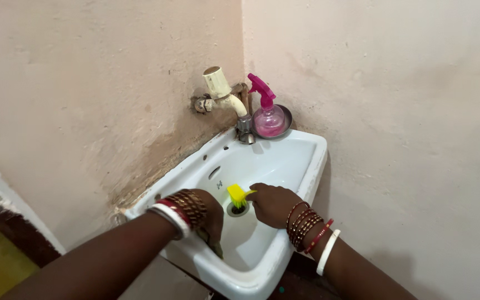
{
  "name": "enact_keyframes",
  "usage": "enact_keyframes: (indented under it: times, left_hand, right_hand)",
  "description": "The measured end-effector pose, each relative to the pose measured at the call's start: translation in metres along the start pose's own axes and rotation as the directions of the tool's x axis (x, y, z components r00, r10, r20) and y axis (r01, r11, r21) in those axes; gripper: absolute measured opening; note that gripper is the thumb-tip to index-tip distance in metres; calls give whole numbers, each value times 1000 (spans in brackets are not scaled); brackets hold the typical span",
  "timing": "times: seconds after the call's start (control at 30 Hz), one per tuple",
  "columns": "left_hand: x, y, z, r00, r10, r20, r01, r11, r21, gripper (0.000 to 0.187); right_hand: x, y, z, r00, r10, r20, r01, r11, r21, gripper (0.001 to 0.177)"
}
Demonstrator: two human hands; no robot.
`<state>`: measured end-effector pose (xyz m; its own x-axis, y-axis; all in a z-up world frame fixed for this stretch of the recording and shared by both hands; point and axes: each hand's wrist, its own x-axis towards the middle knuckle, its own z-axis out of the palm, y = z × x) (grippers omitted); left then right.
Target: The person scrubs the interior and edges of a small ceramic sink using a scouring pad and a small yellow-handled brush.
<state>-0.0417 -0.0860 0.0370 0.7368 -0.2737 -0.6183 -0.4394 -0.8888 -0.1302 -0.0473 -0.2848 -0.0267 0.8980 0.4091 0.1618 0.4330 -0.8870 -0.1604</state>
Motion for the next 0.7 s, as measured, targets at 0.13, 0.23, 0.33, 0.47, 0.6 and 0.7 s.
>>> enact_keyframes:
  times: [0.13,0.23,0.33,0.47,0.6,0.7]
  left_hand:
    - [-40,-15,12,994,-9,-113,-4,994,-110,52]
    - [-40,-40,46,877,-41,-479,32,999,-28,47]
    - [-29,-59,70,834,-45,-549,6,997,-72,52]
    - [11,-58,59,873,-100,-477,32,988,-149,55]
    - [37,-37,42,796,-174,-579,108,983,-147,66]
    - [5,-21,45,817,-299,-493,137,931,-339,62]
  right_hand:
    - [-5,-3,0,999,6,-40,-7,1000,-25,37]
    - [-4,-1,3,1000,-5,-29,5,1000,-25,37]
    - [-2,-2,5,999,-3,-51,1,999,-40,38]
    - [-2,-7,0,1000,26,-10,-27,998,-49,40]
    - [-6,-13,-12,980,195,28,-195,981,10,34]
    - [-9,-11,-11,984,173,-34,-171,984,53,32]
